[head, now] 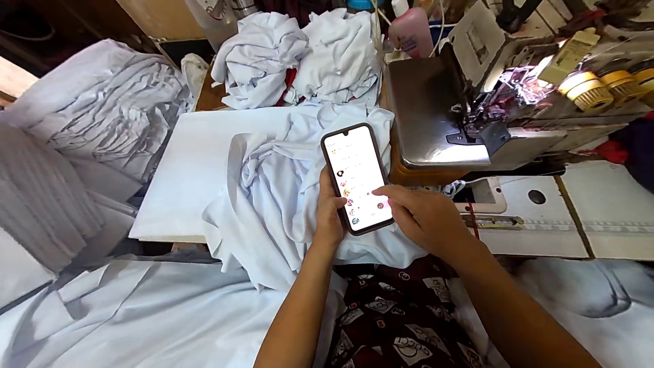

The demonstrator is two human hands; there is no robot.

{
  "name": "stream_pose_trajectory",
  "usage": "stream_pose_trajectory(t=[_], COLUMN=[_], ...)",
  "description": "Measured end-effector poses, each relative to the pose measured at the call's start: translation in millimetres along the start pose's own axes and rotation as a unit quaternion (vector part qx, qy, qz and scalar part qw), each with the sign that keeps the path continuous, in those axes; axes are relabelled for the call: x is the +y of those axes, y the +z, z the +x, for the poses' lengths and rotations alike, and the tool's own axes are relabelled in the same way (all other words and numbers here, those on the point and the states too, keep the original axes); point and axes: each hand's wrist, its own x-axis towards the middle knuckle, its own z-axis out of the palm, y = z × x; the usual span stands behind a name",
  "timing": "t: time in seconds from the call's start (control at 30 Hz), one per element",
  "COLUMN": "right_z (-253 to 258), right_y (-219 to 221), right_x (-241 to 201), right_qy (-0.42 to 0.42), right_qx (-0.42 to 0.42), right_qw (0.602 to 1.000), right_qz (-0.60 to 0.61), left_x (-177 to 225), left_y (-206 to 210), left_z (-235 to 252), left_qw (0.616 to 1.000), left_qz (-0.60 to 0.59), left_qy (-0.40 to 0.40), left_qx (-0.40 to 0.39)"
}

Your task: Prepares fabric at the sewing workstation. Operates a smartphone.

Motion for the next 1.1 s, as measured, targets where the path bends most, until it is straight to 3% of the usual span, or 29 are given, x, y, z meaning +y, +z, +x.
stream_pose_trajectory(t=[0.8, 1.1], right_z=[11, 1], right_y=[1, -1], right_x=[3, -1], right_qy=[0.023, -0.018], right_qx=[0.018, 0.000], right_qw=[1.000, 0.999], right_qz=[-0.006, 0.028], left_x=[-2, -2], left_y=[-1, 0], left_z=[0, 0], left_qw=[1.000, 1.000], left_qz=[-0.016, -0.018], left_qy=[0.012, 0.014], left_qx=[-0.003, 0.000])
